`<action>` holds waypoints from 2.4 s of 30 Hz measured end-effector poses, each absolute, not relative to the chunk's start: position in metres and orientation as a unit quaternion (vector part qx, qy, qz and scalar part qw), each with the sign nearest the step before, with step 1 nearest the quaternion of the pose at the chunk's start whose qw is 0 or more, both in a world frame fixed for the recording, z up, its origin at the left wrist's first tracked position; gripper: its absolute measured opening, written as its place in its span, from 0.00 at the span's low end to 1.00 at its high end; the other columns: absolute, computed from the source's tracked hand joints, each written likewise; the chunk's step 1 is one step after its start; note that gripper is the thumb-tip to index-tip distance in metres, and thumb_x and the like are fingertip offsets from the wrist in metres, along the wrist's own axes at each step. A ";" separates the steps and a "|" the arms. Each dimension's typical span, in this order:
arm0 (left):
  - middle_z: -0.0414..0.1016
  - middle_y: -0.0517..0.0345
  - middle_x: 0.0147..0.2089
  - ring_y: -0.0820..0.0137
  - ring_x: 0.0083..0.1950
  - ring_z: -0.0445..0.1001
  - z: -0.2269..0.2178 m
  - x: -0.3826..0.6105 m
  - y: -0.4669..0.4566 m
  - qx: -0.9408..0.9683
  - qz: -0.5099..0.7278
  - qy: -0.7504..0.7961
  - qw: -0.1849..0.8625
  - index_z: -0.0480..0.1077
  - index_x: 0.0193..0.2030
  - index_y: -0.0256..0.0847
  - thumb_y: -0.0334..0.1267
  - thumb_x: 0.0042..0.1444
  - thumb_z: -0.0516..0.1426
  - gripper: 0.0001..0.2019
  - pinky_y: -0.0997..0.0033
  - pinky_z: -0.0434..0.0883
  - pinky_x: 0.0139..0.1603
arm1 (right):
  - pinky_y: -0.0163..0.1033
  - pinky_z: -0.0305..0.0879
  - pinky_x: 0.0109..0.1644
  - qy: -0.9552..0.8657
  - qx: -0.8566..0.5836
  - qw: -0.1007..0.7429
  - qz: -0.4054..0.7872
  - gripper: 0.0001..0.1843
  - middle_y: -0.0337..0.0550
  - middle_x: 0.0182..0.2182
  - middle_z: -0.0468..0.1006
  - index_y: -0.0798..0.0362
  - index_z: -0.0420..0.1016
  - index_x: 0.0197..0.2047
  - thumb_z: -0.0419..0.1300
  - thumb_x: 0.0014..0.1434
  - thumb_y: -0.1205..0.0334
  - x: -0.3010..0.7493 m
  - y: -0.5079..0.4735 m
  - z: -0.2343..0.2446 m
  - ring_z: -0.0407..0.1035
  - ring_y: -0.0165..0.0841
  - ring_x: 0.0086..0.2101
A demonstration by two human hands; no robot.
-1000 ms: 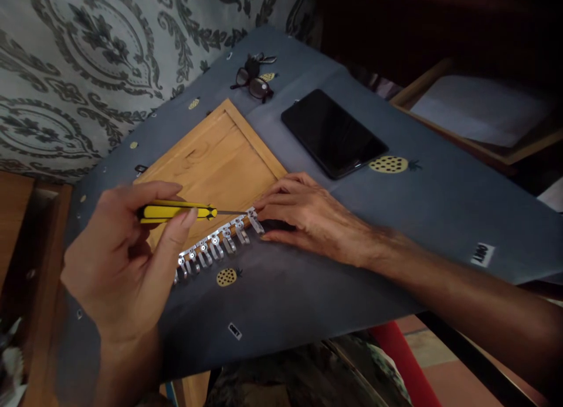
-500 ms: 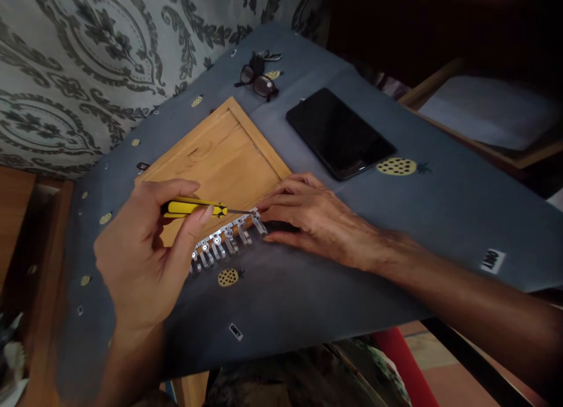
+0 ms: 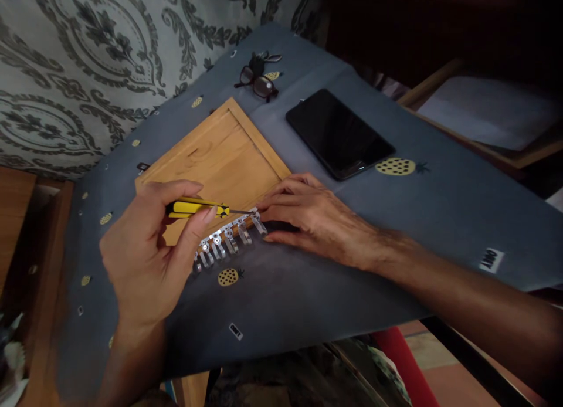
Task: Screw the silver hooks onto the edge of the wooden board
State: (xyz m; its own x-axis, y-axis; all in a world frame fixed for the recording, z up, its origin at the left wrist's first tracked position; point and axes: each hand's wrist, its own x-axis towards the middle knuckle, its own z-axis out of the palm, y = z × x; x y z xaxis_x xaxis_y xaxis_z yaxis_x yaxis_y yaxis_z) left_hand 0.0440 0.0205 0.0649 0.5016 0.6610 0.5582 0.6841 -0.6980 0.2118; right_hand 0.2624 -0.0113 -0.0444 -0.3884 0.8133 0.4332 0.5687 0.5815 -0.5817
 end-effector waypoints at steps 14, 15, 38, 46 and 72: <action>0.81 0.67 0.42 0.71 0.37 0.80 0.067 0.044 0.021 -0.875 -0.292 -0.385 0.038 0.73 0.50 0.56 0.36 0.60 0.62 0.13 0.66 0.77 0.39 | 0.52 0.61 0.56 -0.813 -0.424 0.360 0.169 0.09 0.47 0.48 0.83 0.50 0.80 0.46 0.64 0.64 0.59 0.262 -0.011 -0.044 0.71 0.42 0.49; 0.81 0.67 0.42 0.71 0.37 0.80 0.067 0.044 0.021 -0.875 -0.291 -0.385 0.038 0.73 0.50 0.55 0.36 0.60 0.62 0.13 0.67 0.77 0.39 | 0.52 0.61 0.56 -0.813 -0.424 0.361 0.169 0.09 0.47 0.48 0.83 0.50 0.80 0.47 0.64 0.64 0.59 0.262 -0.011 -0.044 0.71 0.42 0.49; 0.79 0.61 0.51 0.70 0.50 0.80 0.068 0.038 0.028 -0.876 -0.229 -0.374 -0.201 0.66 0.58 0.50 0.34 0.65 0.57 0.16 0.71 0.81 0.51 | 0.51 0.61 0.55 -0.817 -0.419 0.360 0.165 0.09 0.47 0.48 0.83 0.51 0.80 0.47 0.65 0.64 0.60 0.262 -0.011 -0.044 0.72 0.42 0.49; 0.77 0.67 0.38 0.78 0.36 0.79 0.060 0.045 0.026 -0.873 -0.291 -0.380 -0.094 0.71 0.45 0.47 0.35 0.58 0.64 0.09 0.81 0.81 0.39 | 0.51 0.61 0.55 -0.818 -0.416 0.366 0.154 0.10 0.48 0.48 0.83 0.52 0.80 0.47 0.64 0.64 0.59 0.262 -0.011 -0.047 0.72 0.42 0.49; 0.79 0.65 0.41 0.75 0.40 0.81 0.053 0.056 0.024 -0.873 -0.336 -0.337 -0.106 0.73 0.45 0.47 0.34 0.62 0.61 0.06 0.75 0.80 0.38 | 0.50 0.60 0.55 -0.811 -0.433 0.358 0.161 0.06 0.44 0.44 0.84 0.49 0.80 0.43 0.65 0.63 0.59 0.260 -0.011 -0.045 0.72 0.41 0.47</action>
